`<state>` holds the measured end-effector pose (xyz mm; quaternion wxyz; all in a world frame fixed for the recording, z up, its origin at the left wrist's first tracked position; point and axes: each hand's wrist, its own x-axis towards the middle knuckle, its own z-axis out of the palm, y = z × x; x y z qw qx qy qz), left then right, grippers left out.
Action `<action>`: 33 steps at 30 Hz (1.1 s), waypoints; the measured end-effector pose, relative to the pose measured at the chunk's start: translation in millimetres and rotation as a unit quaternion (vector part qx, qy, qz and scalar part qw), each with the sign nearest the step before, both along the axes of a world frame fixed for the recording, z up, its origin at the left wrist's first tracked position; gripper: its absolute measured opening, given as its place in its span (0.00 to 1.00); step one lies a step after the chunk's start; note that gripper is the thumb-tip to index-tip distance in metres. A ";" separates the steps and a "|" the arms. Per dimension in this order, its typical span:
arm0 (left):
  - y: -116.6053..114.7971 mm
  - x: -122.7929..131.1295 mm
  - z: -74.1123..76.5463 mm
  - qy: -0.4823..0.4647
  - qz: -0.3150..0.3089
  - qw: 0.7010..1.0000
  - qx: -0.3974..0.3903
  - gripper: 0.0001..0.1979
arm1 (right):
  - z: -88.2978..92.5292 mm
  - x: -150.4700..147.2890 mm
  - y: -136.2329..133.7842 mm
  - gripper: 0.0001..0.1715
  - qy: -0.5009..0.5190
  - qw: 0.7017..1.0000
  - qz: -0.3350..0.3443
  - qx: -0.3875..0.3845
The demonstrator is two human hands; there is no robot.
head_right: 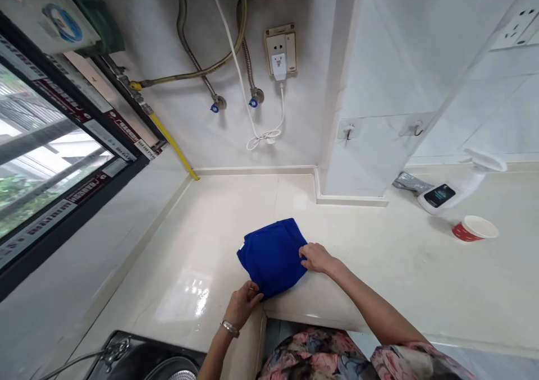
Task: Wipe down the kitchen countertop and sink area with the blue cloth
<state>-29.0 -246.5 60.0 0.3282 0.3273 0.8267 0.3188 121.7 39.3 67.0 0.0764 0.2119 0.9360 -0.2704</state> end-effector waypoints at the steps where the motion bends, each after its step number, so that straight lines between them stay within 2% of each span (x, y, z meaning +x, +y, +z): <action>1: -1.7 -2.2 2.6 -0.010 -0.010 1.000 -0.004 0.07 | 0.7 1.3 2.5 0.12 -0.009 1.000 -0.006 0.003; 4: -11.5 -12.1 11.4 -0.051 -0.044 0.998 -0.018 0.12 | 3.4 2.9 6.8 0.13 -0.024 0.998 -0.042 0.033; 6: -21.6 -26.0 15.6 -0.042 -0.052 0.998 -0.012 0.16 | 4.0 -5.5 1.9 0.20 0.015 0.991 -0.095 0.096; 8: -32.8 -48.0 16.3 0.024 -0.017 1.000 0.002 0.21 | 1.0 -23.0 -12.2 0.31 0.083 0.976 -0.120 0.159; 10: -41.1 -72.3 12.4 0.110 0.057 0.992 -0.002 0.28 | -7.4 -43.5 -32.8 0.37 0.132 0.972 -0.071 0.180; 12: -41.9 -88.6 2.6 0.185 0.116 0.976 -0.023 0.33 | -20.7 -59.6 -53.5 0.37 0.139 0.977 0.019 0.162; 14: -32.5 -89.1 -14.3 0.277 0.095 0.956 -0.004 0.33 | -35.6 -68.2 -67.8 0.38 0.138 0.978 0.056 0.149; 16: -13.2 -74.7 -36.6 0.373 -0.022 0.926 0.051 0.30 | -47.2 -72.1 -71.9 0.40 0.137 0.979 0.050 0.141; 18: 14.1 -55.9 -58.8 0.424 -0.157 0.887 0.088 0.34 | -52.3 -76.9 -65.0 0.40 0.134 0.981 0.033 0.135; 20: 47.6 -45.9 -74.9 0.459 -0.161 0.870 0.086 0.36 | -51.6 -87.8 -48.2 0.38 0.127 0.983 0.017 0.130; 22: 85.3 -52.4 -83.0 0.471 -0.132 0.869 0.078 0.35 | -49.3 -106.6 -23.4 0.37 0.119 0.984 0.000 0.134; 25: 138.2 -88.7 -84.2 0.442 -0.141 0.881 0.091 0.33 | -49.9 -147.9 22.8 0.37 0.106 0.982 -0.019 0.155; 27: 154.8 -121.0 -82.3 0.412 -0.151 0.892 0.106 0.32 | -52.6 -181.8 55.7 0.37 0.098 0.979 -0.038 0.172; 29: 142.3 -154.9 -81.2 0.392 -0.119 0.906 0.103 0.31 | -53.2 -218.0 88.5 0.37 0.083 0.976 -0.080 0.187; 30: 123.5 -171.8 -81.2 0.390 -0.080 0.913 0.089 0.31 | -51.8 -236.0 104.5 0.38 0.072 0.973 -0.104 0.194; 31: 97.1 -188.4 -81.5 0.388 -0.027 0.919 0.062 0.31 | -49.1 -253.2 119.9 0.39 0.062 0.970 -0.122 0.202; 33: 29.6 -217.9 -81.3 0.375 0.069 0.924 -0.021 0.32 | -41.2 -283.5 147.3 0.40 0.049 0.964 -0.141 0.221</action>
